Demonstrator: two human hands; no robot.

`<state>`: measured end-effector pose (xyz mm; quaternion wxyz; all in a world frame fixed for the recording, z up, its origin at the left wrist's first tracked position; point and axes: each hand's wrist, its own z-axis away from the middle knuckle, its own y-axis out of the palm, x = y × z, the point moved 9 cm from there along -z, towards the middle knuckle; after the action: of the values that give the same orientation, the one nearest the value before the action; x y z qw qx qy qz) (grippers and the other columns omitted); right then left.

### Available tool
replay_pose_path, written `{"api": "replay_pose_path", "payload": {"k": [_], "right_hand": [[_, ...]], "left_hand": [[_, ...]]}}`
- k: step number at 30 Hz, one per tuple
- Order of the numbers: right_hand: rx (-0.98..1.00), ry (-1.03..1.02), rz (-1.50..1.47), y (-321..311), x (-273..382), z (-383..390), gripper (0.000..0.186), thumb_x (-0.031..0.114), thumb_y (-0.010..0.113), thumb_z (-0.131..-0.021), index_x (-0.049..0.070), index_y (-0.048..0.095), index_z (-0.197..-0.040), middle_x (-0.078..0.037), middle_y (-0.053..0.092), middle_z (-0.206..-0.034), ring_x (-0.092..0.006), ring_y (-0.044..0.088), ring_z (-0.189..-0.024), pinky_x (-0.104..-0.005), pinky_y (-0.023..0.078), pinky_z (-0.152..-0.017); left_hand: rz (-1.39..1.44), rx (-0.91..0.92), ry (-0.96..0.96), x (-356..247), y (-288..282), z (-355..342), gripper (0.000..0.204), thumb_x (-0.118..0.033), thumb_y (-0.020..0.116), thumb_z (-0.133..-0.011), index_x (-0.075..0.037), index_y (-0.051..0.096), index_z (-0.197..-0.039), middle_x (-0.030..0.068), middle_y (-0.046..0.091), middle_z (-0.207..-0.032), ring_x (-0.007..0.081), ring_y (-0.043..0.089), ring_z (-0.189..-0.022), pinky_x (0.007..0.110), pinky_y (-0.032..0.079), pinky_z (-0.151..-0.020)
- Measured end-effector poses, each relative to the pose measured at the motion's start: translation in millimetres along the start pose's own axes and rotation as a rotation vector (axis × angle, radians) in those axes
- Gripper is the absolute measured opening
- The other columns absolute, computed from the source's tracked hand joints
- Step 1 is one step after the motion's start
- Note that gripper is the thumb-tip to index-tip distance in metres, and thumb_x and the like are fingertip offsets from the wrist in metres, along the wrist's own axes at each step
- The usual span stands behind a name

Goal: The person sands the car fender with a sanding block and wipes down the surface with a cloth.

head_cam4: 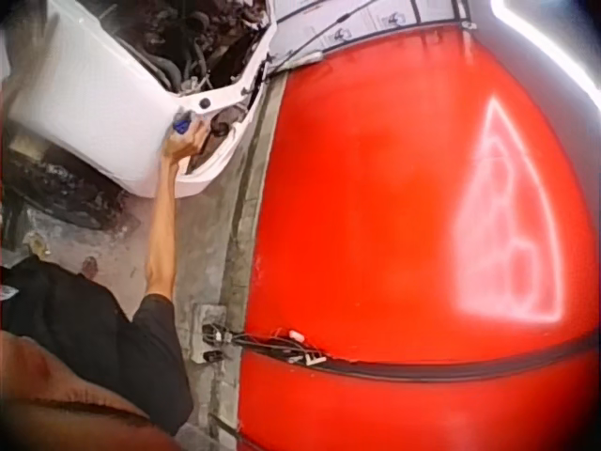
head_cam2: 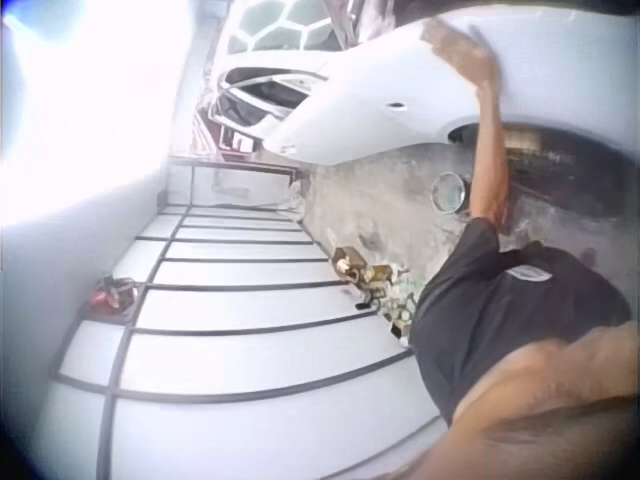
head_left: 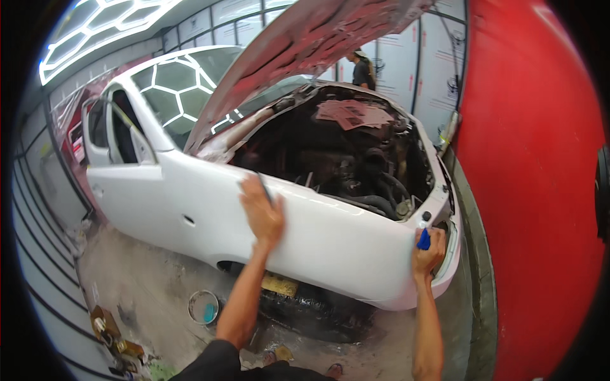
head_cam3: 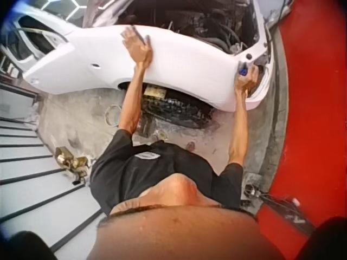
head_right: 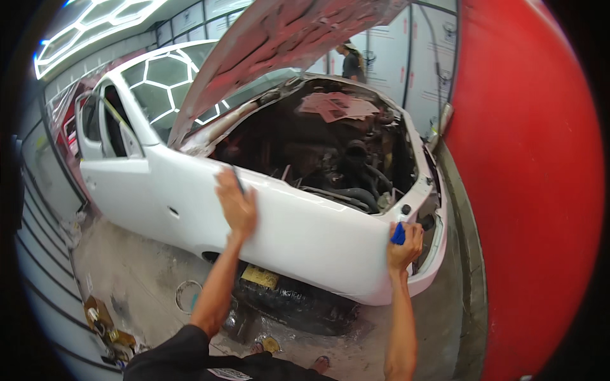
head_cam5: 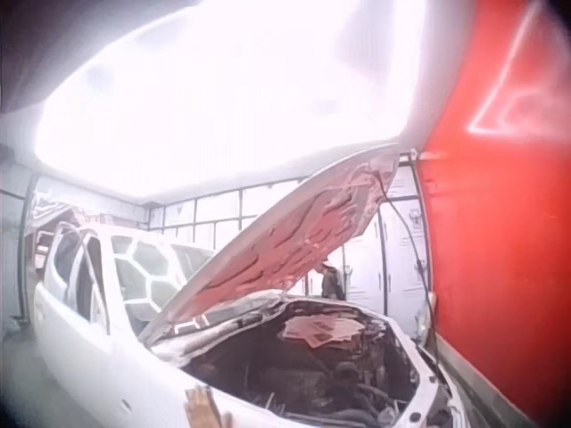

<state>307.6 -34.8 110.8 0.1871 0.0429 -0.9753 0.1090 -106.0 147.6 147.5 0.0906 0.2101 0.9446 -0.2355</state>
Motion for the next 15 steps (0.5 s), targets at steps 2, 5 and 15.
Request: {"api": "replay_pose_path", "payload": {"k": [2,5,15], "right_hand": [[0.013,-0.147,-0.117,12,58,2,0.03,0.029,0.083,-0.085,0.004,0.066,-0.089,-0.014,0.062,-0.095,-0.0393,0.06,-0.086,-0.0499,0.047,-0.077],[0.136,-0.346,-0.292,63,160,-5,0.028,0.025,0.08,-0.084,0.006,0.063,-0.074,-0.01,0.06,-0.082,-0.0348,0.056,-0.076,-0.0462,0.046,-0.069],[0.386,-0.662,-0.653,188,386,38,0.028,0.016,0.068,-0.09,0.01,0.057,-0.064,-0.009,0.055,-0.061,-0.0309,0.054,-0.05,-0.0418,0.043,-0.051]], "left_hand": [[0.112,-0.101,-0.279,80,-18,-34,0.069,-0.03,0.048,-0.108,0.004,0.021,-0.162,0.0249,0.022,-0.169,0.0424,0.015,-0.158,0.056,0.011,-0.127],[0.173,-0.06,-0.124,39,-2,22,0.074,-0.028,0.05,-0.105,0.009,0.019,-0.161,0.0305,0.02,-0.168,0.0436,0.014,-0.158,0.055,0.01,-0.128],[0.159,-0.02,-0.315,104,-10,39,0.076,-0.037,0.05,-0.107,0.002,0.017,-0.164,0.024,0.018,-0.171,0.0404,0.014,-0.159,0.053,0.014,-0.127]]}}
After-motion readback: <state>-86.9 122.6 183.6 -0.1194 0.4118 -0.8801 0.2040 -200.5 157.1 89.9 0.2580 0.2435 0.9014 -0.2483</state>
